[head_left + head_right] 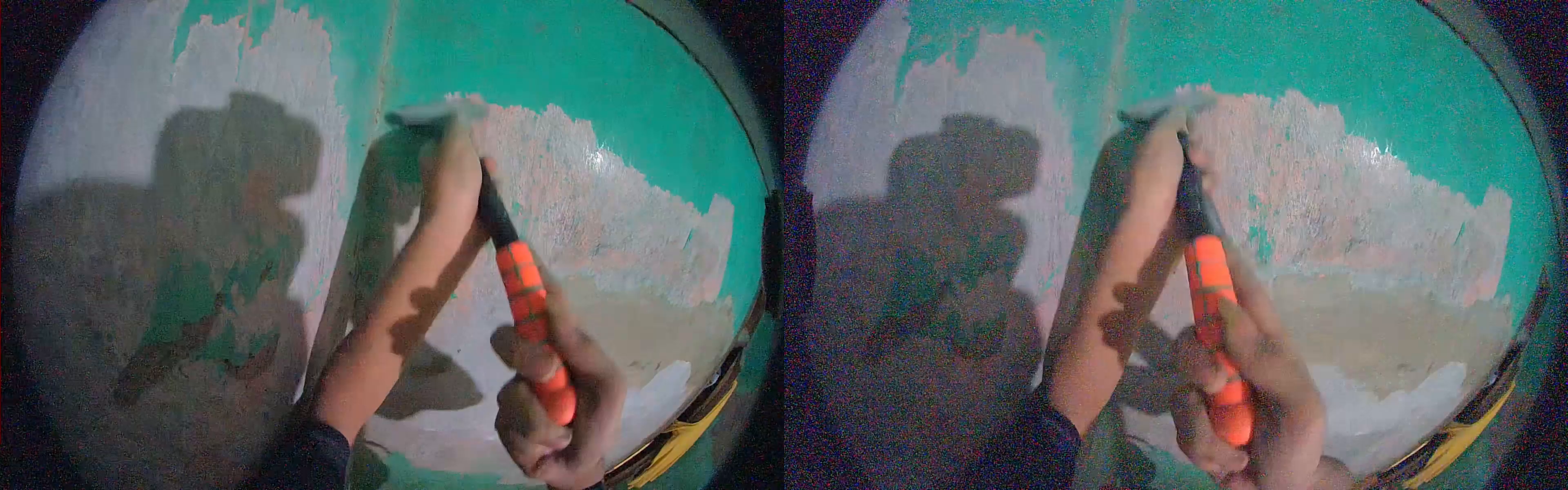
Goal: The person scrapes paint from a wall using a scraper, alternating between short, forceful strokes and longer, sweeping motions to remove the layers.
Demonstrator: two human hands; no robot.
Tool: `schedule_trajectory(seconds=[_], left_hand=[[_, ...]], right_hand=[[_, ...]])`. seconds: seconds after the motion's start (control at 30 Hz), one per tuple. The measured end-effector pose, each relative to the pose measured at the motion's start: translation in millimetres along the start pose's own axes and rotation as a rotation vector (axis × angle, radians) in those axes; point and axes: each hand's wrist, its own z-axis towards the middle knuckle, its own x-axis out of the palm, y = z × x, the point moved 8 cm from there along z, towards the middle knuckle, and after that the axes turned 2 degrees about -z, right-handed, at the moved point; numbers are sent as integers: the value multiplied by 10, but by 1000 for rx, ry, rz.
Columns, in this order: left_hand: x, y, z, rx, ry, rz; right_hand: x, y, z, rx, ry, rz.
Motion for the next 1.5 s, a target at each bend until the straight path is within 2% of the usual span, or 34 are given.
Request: schedule_trajectory(seconds=[0.07,0.17,0.27,0.33,0.37,0.43,0.5,0.6,0.7,0.83,0.97,1.07,1.2,1.27,1.3,1.33,1.4,1.5], left_hand=[[7,-77,-19,125,44,54],[23,45,180,-28,29,-11],[7,-9,-17,75,57,91],[16,50,150,-14,21,-3],[-10,128,184,-73,-5,-49],[-22,44,63,10,10,38],[-21,31,-24,46,18,58],[15,70,217,5,52,44],[-55,52,64,59,4,64],[27,30,168,21,57,-39],[-16,-76,-123,54,-28,86],[-10,-45,172,38,1,31],[-73,55,-14,-5,2,34],[3,-52,107,42,42,3],[14,-81,99,46,52,-7],[3,-49,38,-29,-16,-20],[-70,72,-53,-50,-45,33],[-199,145,-410,17,-20,118]], right_hand=[[15,19,11,-24,4,-56],[-15,98,37,-5,-26,-18],[-35,121,-37,-141,65,-204],[16,110,3,-142,71,-214],[14,92,13,-93,31,-159],[-24,42,-15,-33,-36,-107],[-64,38,-33,-20,-63,-128],[-64,107,51,-32,-44,-58],[-73,32,-26,-34,-92,-69],[-14,127,66,-31,-50,-71],[-65,81,-8,-36,-76,-75],[-22,76,-5,-33,-64,-74],[-40,21,-6,-18,-26,-36],[-76,40,-2,-21,-12,-36],[-41,70,44,-23,-22,-32],[-46,92,50,-26,-40,-25],[-292,31,6,-45,-129,-69],[-524,-105,-172,-82,-202,-275]])
